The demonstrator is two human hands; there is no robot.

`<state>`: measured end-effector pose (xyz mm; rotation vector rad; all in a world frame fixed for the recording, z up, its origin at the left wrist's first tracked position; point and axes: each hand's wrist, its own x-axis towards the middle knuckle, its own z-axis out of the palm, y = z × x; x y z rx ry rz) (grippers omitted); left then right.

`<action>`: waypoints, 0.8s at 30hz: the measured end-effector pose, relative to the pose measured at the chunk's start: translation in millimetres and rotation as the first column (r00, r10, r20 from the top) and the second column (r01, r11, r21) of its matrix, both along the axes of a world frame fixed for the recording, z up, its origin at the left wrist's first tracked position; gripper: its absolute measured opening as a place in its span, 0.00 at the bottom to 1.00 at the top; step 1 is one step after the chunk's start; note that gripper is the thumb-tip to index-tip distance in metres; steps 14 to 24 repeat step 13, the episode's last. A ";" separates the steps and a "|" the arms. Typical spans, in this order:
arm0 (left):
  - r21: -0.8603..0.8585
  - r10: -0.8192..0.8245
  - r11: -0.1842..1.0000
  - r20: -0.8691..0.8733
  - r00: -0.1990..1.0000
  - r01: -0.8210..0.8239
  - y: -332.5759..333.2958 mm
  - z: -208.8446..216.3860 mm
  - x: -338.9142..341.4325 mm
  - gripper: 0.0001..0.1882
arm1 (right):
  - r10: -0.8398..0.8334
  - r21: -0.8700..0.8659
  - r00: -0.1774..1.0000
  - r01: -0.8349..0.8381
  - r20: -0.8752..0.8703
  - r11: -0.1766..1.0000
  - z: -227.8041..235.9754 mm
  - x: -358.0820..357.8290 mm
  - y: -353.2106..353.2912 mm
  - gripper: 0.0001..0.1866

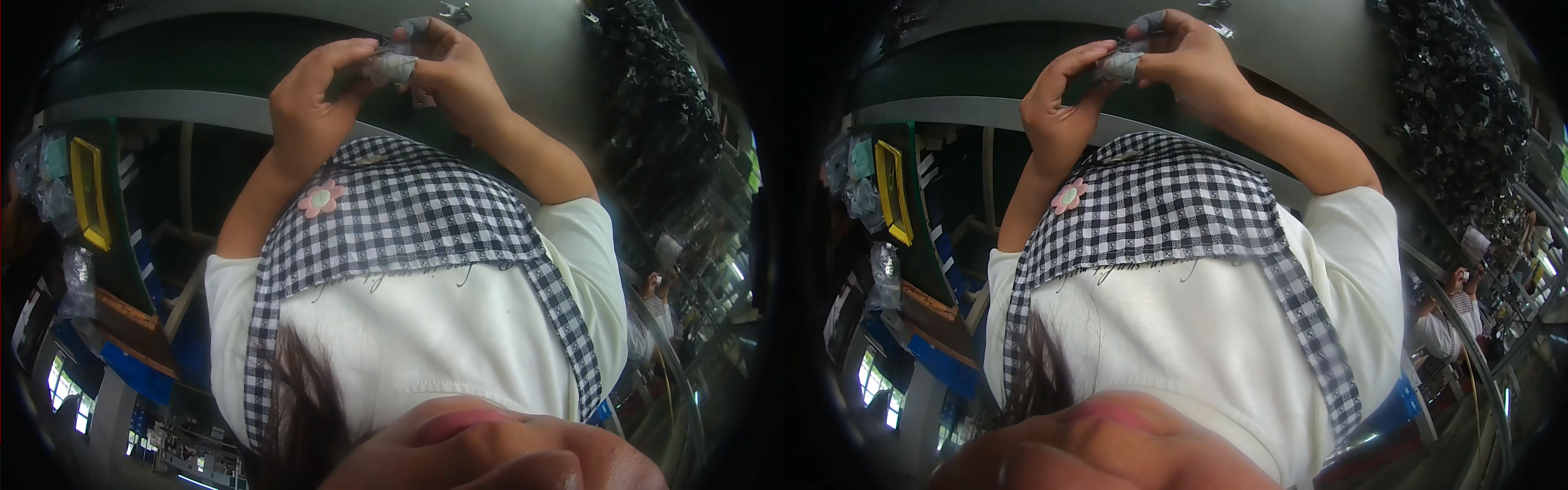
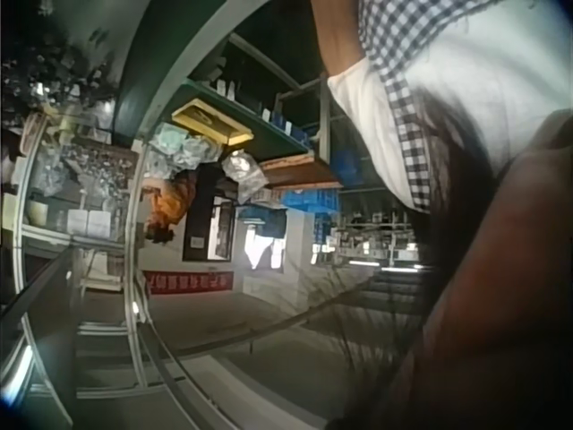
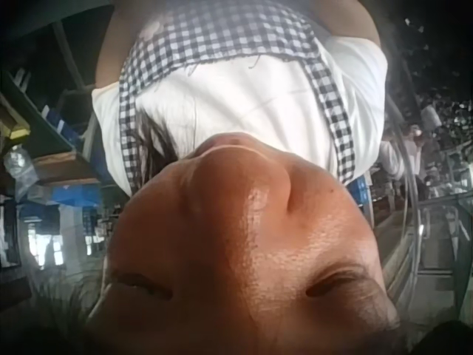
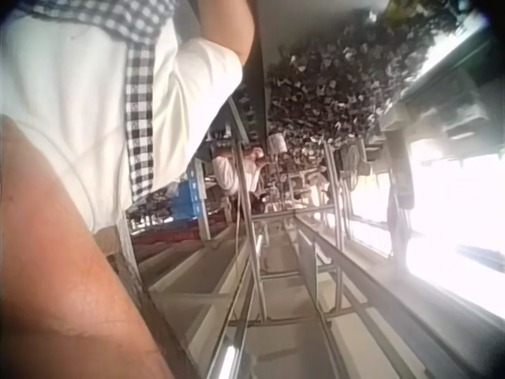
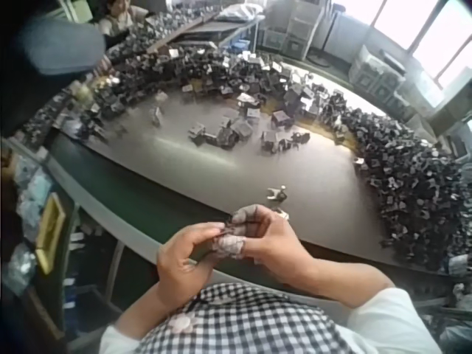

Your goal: The person repeatedly picks up small metal components from the table and attaches them together by hand.

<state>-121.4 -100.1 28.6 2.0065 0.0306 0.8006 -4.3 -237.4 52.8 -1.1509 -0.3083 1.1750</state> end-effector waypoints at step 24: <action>0.265 -0.169 0.955 0.102 0.980 0.137 4.1 9.8 -2.2 0.30 | -0.110 0.183 0.928 0.046 0.355 0.982 -9.8 -4.7 -16.5 0.24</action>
